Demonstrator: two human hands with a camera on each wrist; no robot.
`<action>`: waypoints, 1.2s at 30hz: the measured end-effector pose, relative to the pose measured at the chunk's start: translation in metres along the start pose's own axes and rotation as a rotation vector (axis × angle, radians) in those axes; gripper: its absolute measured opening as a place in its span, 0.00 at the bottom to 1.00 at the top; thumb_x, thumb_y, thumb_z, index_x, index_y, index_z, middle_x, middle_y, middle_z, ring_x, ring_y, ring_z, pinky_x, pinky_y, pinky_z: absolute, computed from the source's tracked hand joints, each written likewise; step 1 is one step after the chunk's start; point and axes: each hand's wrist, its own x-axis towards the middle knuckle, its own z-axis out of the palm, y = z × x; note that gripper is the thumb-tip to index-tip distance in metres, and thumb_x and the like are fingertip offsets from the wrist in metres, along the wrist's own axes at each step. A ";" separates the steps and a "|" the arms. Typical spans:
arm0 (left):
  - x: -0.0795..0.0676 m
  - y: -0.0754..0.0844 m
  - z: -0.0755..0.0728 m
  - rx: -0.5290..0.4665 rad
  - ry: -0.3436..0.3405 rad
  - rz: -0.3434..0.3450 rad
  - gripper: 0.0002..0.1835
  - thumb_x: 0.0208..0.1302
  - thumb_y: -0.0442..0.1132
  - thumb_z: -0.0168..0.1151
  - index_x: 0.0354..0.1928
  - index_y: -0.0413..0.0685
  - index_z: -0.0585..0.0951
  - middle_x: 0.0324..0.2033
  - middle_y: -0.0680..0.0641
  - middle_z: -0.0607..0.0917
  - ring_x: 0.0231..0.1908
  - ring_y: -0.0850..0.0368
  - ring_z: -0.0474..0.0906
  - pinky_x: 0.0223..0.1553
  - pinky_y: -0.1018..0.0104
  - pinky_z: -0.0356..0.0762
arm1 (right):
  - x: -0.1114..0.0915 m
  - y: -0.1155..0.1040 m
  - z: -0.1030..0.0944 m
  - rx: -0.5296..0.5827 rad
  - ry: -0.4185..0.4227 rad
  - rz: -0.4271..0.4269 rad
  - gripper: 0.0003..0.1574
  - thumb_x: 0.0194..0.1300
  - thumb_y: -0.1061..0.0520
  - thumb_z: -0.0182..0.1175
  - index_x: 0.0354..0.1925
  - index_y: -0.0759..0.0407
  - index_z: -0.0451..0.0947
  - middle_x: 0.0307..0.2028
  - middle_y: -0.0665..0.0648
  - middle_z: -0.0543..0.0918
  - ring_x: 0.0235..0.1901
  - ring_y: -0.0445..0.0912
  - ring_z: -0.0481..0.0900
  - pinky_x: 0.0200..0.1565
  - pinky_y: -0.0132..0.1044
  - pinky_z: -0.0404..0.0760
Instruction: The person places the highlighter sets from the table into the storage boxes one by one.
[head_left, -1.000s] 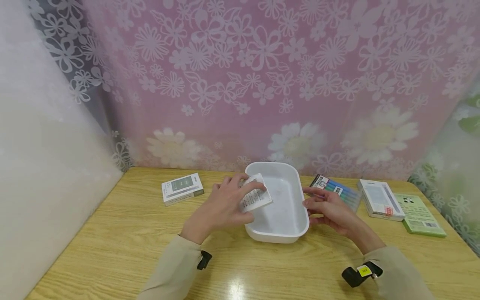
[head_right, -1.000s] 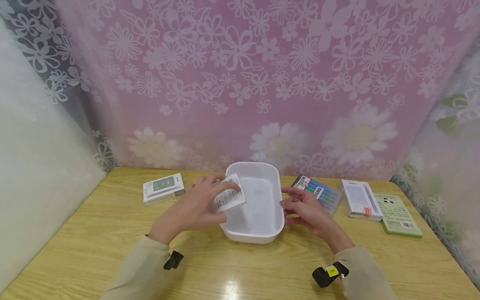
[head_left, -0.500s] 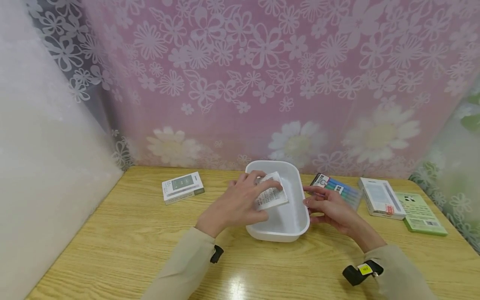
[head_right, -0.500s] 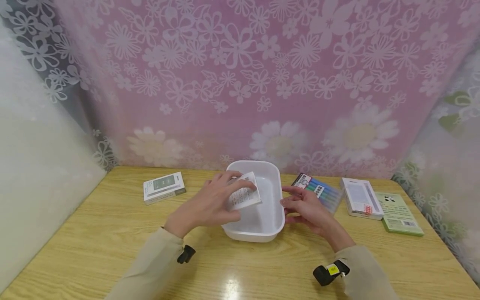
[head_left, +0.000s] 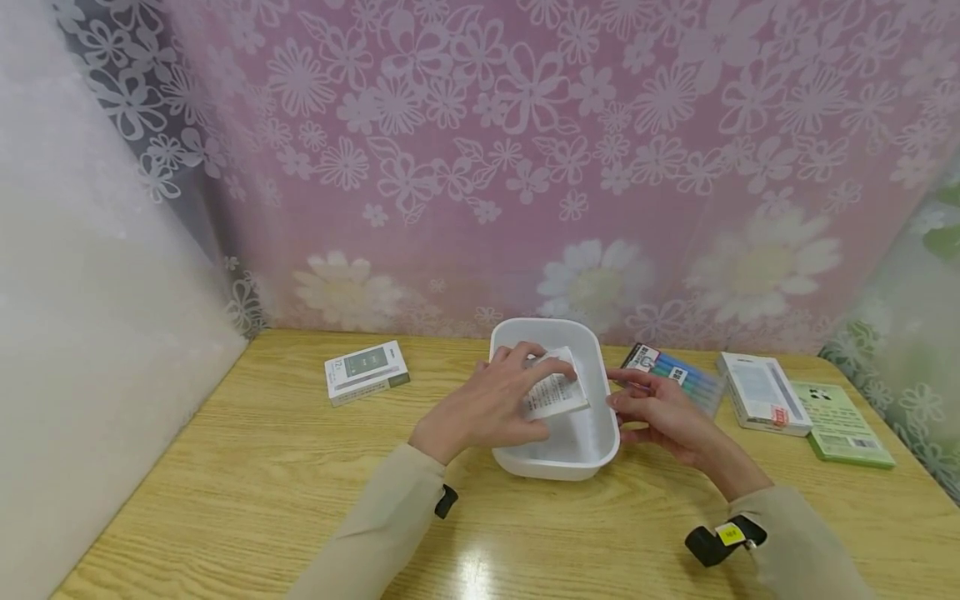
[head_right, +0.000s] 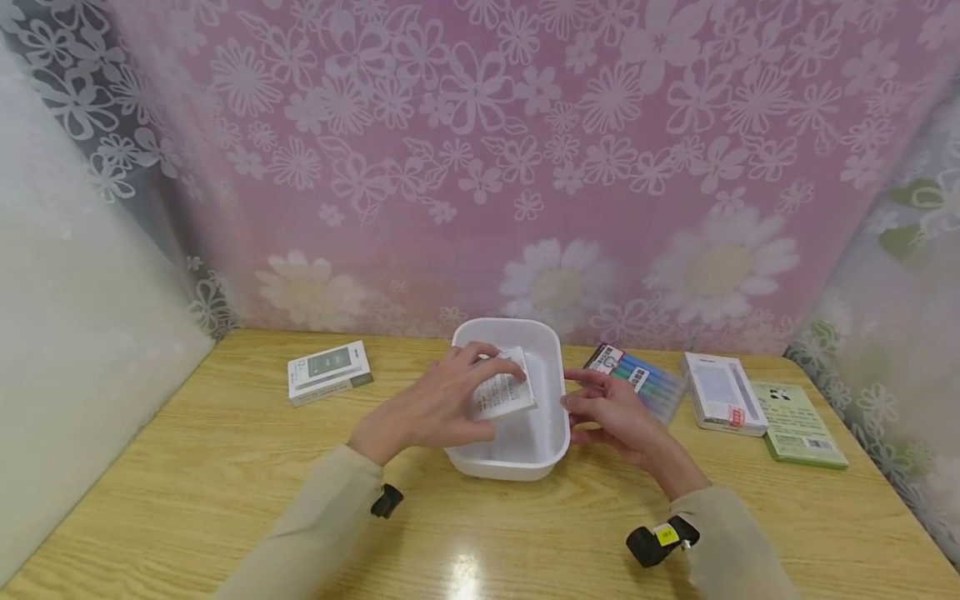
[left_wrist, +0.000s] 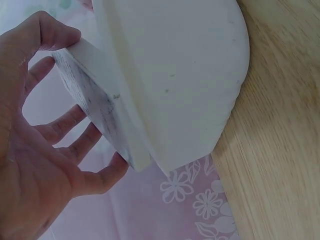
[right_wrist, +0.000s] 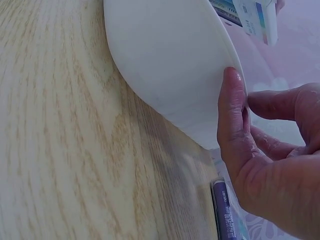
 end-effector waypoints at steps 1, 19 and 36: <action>0.001 0.000 0.001 -0.001 -0.005 0.002 0.35 0.54 0.47 0.66 0.66 0.78 0.69 0.66 0.51 0.70 0.57 0.51 0.69 0.43 0.57 0.70 | 0.000 0.000 0.000 0.000 0.002 0.001 0.45 0.76 0.54 0.59 0.79 0.64 0.50 0.43 0.50 0.85 0.40 0.44 0.87 0.39 0.37 0.89; 0.018 -0.002 0.025 0.009 -0.163 -0.045 0.33 0.59 0.51 0.69 0.66 0.78 0.69 0.65 0.51 0.72 0.56 0.51 0.70 0.52 0.47 0.75 | 0.000 0.001 -0.002 -0.010 -0.006 -0.013 0.44 0.76 0.54 0.58 0.79 0.65 0.50 0.44 0.50 0.85 0.41 0.44 0.87 0.40 0.37 0.89; 0.027 0.001 0.037 0.088 -0.301 -0.088 0.30 0.61 0.51 0.71 0.64 0.78 0.72 0.67 0.52 0.71 0.60 0.50 0.69 0.56 0.47 0.71 | 0.000 0.002 -0.002 -0.017 -0.004 -0.008 0.44 0.76 0.54 0.58 0.79 0.64 0.50 0.43 0.50 0.85 0.41 0.44 0.87 0.40 0.37 0.89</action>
